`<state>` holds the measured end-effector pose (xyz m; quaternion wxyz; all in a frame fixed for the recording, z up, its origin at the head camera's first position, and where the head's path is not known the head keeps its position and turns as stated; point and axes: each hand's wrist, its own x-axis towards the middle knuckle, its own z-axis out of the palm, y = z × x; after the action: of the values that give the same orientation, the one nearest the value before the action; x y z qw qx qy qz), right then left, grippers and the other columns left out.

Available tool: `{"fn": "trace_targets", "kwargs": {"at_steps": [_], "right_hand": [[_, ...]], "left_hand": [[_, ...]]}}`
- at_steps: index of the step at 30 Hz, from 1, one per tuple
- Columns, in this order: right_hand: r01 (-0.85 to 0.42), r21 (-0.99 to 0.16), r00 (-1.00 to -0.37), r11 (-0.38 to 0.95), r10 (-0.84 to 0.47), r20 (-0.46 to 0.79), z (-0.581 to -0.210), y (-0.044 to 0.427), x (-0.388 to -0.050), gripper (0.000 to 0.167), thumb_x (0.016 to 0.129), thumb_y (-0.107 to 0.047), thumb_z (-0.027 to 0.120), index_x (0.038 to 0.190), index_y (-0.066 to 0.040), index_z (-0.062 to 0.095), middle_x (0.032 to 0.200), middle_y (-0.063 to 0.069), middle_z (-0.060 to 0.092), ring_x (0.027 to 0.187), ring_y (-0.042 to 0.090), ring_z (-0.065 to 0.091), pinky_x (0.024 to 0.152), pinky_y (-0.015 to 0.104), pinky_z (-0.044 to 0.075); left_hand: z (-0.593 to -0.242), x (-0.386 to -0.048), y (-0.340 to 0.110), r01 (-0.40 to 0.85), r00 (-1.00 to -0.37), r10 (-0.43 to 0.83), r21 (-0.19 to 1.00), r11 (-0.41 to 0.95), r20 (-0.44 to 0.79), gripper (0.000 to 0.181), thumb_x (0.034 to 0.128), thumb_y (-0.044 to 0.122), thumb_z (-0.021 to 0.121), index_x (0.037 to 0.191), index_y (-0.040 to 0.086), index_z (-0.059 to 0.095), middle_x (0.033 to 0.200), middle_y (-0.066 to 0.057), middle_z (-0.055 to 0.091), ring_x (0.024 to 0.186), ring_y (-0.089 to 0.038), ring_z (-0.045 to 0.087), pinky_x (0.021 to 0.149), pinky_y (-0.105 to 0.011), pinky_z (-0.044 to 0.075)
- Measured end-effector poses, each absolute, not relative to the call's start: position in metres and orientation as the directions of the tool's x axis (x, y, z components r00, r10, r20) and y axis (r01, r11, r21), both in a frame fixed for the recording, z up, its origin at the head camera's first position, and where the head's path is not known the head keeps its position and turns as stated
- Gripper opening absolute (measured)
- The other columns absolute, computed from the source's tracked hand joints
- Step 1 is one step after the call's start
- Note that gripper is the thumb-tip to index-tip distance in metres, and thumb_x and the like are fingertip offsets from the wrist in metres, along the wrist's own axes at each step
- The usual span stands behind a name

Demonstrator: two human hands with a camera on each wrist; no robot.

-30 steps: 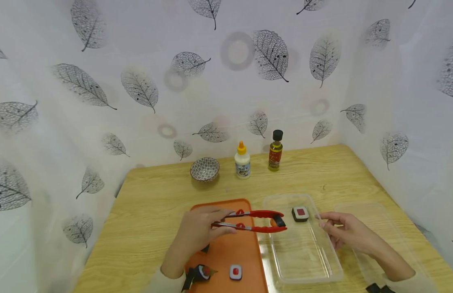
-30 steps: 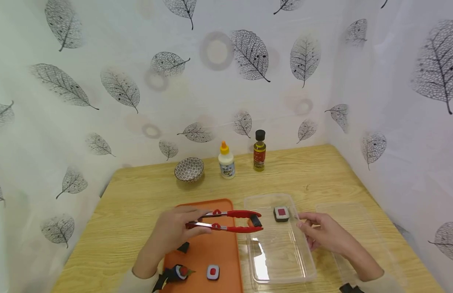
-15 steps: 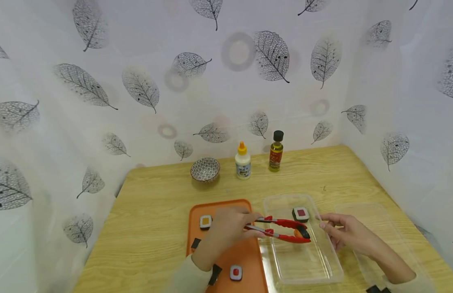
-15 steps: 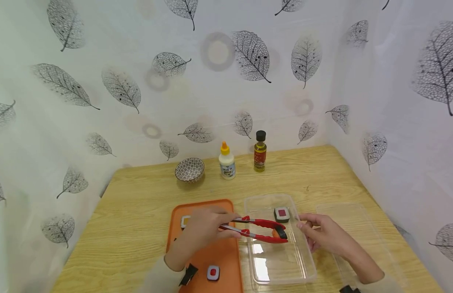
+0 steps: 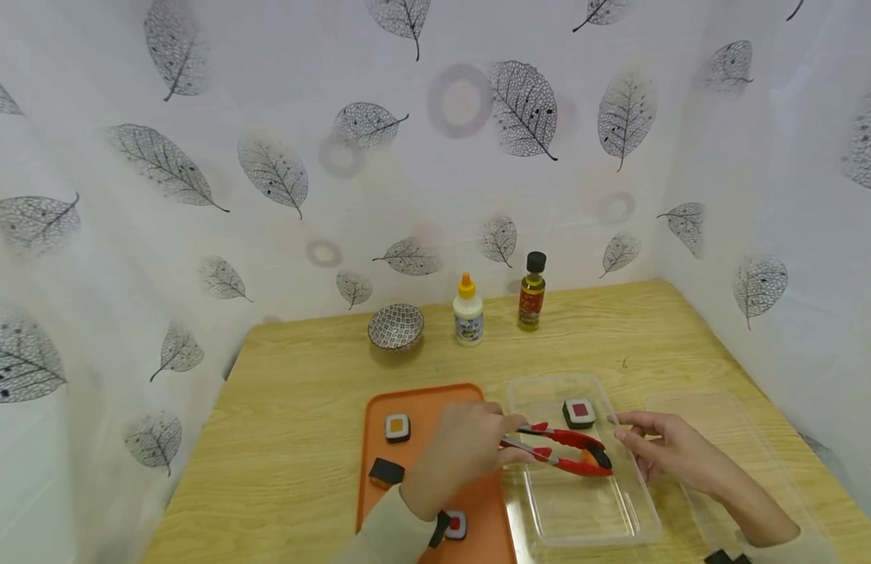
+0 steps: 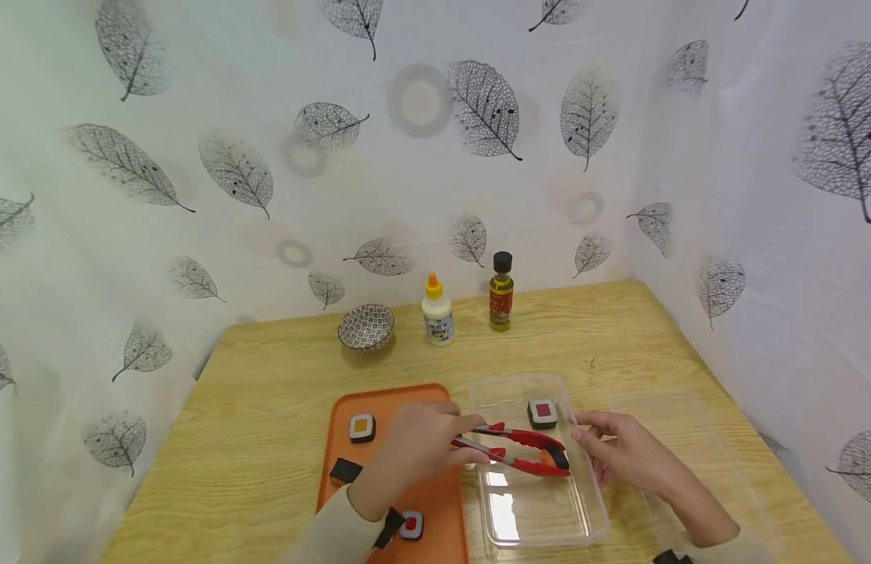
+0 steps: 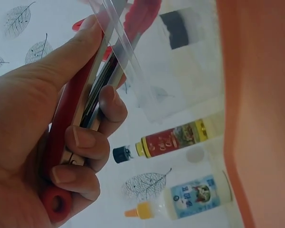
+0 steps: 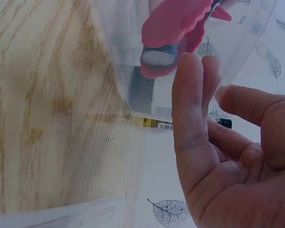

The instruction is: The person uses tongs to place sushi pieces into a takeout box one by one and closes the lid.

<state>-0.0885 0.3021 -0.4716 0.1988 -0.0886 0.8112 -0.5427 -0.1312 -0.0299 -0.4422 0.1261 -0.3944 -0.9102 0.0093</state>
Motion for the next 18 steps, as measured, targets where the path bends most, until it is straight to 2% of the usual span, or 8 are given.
{"fn": "trace_targets", "kwargs": {"at_steps": [9,18], "right_hand": [[0.078,-0.915,-0.904,0.395,-0.359,-0.232,-0.471,0.301,-0.088,0.059,0.113,-0.021,0.050,0.151,0.021,0.036,0.078,0.004,0.064,0.059,0.019,0.065,0.058,0.038,0.061],[0.075,-0.919,-0.905,0.386,-0.361,-0.225,-0.472,0.302,-0.088,0.059,0.113,-0.021,0.051,0.150,0.022,0.036,0.077,0.003,0.063,0.059,0.018,0.065,0.057,0.038,0.061]], "left_hand": [[-0.440,-0.129,-0.017,0.719,-0.650,0.737,-0.161,0.676,0.187,0.048,0.0852,0.078,0.062,0.116,0.045,0.077,0.075,0.014,0.070,0.049,-0.003,0.039,0.042,-0.023,0.016],[-0.440,-0.129,-0.016,0.723,-0.644,0.745,-0.179,0.667,0.173,0.050,0.0852,0.079,0.062,0.117,0.043,0.077,0.075,0.014,0.069,0.050,-0.003,0.035,0.044,-0.022,0.016]]}}
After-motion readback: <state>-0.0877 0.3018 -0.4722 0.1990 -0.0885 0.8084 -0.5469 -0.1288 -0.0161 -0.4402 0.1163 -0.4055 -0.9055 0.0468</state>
